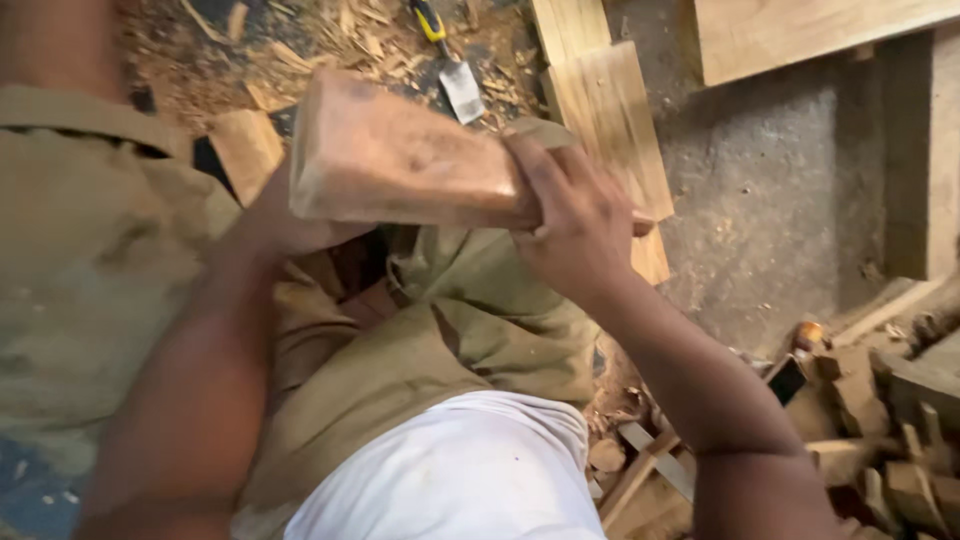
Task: The person carves a rectangular slot into a small wooden block using a chisel and a wooden mallet. They repeatedly strike the chisel to remove wood chips, then switch to a hammer to refine the slot.
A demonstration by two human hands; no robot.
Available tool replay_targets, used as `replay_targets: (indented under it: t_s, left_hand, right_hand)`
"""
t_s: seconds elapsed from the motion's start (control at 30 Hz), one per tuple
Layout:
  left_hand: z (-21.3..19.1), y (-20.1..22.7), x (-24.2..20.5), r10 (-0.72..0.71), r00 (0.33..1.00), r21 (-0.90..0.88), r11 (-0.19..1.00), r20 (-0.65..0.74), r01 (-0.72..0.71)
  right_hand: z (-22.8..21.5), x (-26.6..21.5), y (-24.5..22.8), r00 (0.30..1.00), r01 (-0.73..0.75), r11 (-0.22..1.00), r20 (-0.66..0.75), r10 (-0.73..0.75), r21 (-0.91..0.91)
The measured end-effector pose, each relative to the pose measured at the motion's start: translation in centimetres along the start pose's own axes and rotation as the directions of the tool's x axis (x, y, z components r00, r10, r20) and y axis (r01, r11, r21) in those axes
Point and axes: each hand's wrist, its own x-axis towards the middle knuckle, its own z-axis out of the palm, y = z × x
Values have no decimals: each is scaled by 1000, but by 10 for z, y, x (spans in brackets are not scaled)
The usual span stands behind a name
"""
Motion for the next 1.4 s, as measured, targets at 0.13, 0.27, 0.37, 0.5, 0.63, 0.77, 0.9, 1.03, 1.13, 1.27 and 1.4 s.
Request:
replay_targets:
  t_s: [0.13,0.27,0.37,0.5,0.63,0.77,0.9,1.03,1.13,1.27,1.4]
  left_hand:
    - [-1,25,0,-49,998,125,991,47,43]
    - [33,26,27,12,1000,85,996,-27,-9]
    - [53,33,53,146,987,-142,980,65,-136]
    - [25,63,44,170,985,-224,960,-3,-166]
    - [-26,92,0,116,980,-231,961,-163,-152]
    - [-66,94,-15,91,971,-165,978,-223,-129]
    - [-71,111,0,-31,996,-100,995,-86,22]
    - [-77,110,23,20,999,-173,985,30,-14]
    - [-73,111,27,15,1000,-214,977,0,-14]
    - [-60,110,27,8,997,-285,958,-72,-29]
    - [-31,113,26,-83,974,-336,942,-212,7]
  right_hand:
    - [-5,-34,18,957,-289,931,93,275,222]
    - [10,-68,25,690,-723,591,347,635,357]
    - [16,-73,31,634,-773,558,331,699,301]
    - [17,-57,41,679,-734,604,350,646,310]
    - [25,-46,47,628,-777,495,428,650,388]
    - [25,-48,60,585,-808,404,492,645,429]
    - [21,-61,66,428,-884,205,549,718,420]
    - [24,-55,66,468,-866,257,515,718,429]
    - [23,-45,55,517,-846,329,494,699,419]
    - [24,-40,51,475,-854,231,518,711,467]
    - [25,-44,56,488,-854,255,524,698,454]
